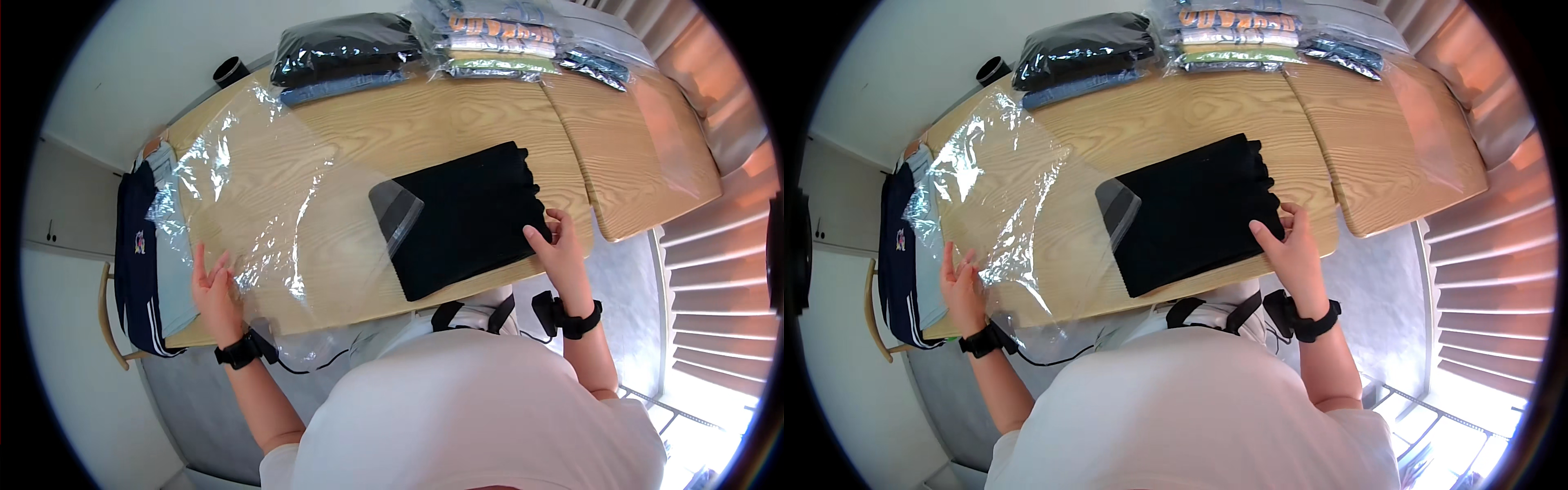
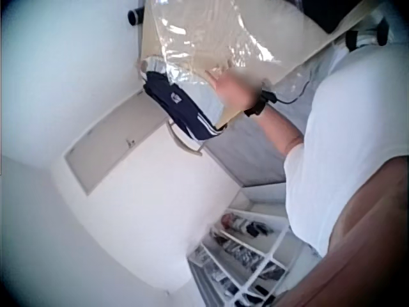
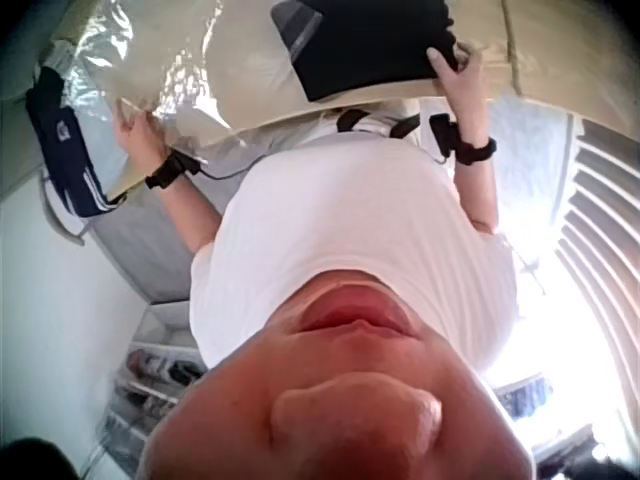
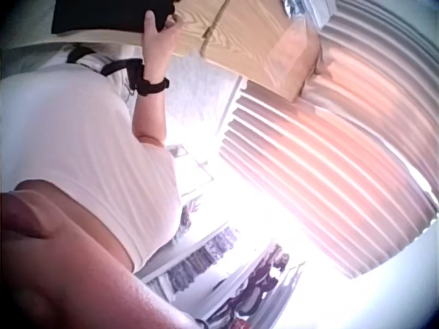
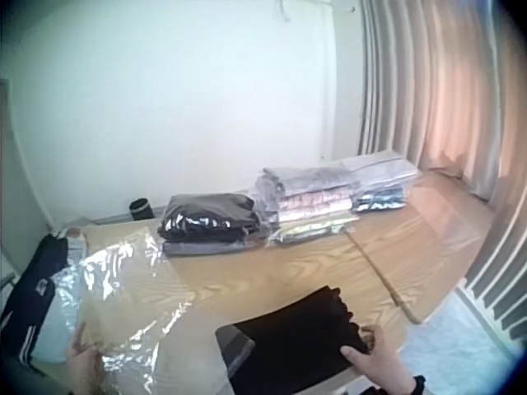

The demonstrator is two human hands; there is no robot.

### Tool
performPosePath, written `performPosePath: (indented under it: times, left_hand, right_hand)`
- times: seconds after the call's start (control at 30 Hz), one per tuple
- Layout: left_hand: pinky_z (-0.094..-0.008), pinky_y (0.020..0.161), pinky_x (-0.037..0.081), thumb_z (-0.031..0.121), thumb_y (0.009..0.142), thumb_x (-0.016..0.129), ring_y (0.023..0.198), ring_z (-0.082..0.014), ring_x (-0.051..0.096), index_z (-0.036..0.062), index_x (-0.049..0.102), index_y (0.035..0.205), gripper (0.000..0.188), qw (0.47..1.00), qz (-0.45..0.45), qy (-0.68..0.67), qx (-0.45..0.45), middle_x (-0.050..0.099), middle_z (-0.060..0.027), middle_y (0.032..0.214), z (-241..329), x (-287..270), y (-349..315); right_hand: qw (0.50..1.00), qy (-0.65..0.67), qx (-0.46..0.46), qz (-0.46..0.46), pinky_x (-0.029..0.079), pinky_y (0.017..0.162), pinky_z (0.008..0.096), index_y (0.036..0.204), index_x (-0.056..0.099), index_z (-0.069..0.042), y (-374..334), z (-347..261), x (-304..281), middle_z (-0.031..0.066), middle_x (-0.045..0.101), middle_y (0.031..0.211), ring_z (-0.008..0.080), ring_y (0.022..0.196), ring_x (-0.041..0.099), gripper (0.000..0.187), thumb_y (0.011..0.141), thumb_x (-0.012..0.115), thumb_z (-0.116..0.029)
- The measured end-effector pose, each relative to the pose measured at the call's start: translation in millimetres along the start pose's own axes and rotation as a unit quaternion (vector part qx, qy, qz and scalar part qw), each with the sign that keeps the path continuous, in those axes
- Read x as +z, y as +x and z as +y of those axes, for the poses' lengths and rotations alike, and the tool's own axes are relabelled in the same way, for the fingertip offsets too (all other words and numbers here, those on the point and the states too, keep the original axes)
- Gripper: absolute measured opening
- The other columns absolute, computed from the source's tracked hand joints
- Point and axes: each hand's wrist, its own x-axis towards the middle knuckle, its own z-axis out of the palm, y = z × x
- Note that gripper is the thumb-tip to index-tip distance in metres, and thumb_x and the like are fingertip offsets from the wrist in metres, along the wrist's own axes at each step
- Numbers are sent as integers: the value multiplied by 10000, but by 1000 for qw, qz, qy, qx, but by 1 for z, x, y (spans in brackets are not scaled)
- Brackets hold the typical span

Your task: The recorder folds black clothing and places each item into a clear plastic bag.

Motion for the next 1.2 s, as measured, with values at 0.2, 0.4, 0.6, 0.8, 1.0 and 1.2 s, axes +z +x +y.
performPosePath:
  times: [0.2,0.4,0.6,0.8,1.0,1.2]
  left_hand:
    - [-179,623,413,-32,846,513,749,-59,518,74,383,1402,580,998,5,14,-58,598,-103,1107,-16,-24,17]
    - [-377,1064,276,71,888,548,1339,-231,312,128,408,1391,525,941,43,314,123,203,-123,1521,18,-49,19]
    - [-406,1112,187,91,898,512,1378,-225,267,77,415,1372,483,926,-93,295,216,239,-115,1518,116,9,-47]
    - [-405,1086,242,118,874,521,1351,-253,317,62,429,1354,492,865,-308,316,241,333,-137,1469,168,103,-87]
    - [-337,982,380,335,896,591,1192,-202,467,28,423,1337,563,761,-570,308,44,501,-115,1289,121,218,-70]
    - [-372,783,485,528,815,630,921,-301,624,-96,550,1127,702,732,-575,356,79,630,-230,1036,30,314,-68]
  right_hand:
    - [999,1,-10,-45,428,550,265,1177,454,18,11,2,-4,76,562,738,112,658,526,588,767,755,-277]
    - [995,78,56,-40,413,506,238,1157,462,-24,11,-3,-20,67,599,795,91,716,567,513,781,746,-231]
    - [985,140,76,67,455,587,219,1203,452,7,20,28,-63,73,609,902,96,739,577,482,843,688,-209]
    - [943,274,145,122,485,745,281,1108,504,-24,-32,61,-73,72,608,962,142,871,596,337,934,563,-307]
    - [807,522,215,-173,462,900,345,1081,559,-13,-57,61,-37,132,638,1062,222,1027,599,421,967,472,-408]
    - [794,534,231,-175,459,891,331,1071,571,-29,-57,60,-34,107,640,1050,208,1008,600,461,958,463,-463]
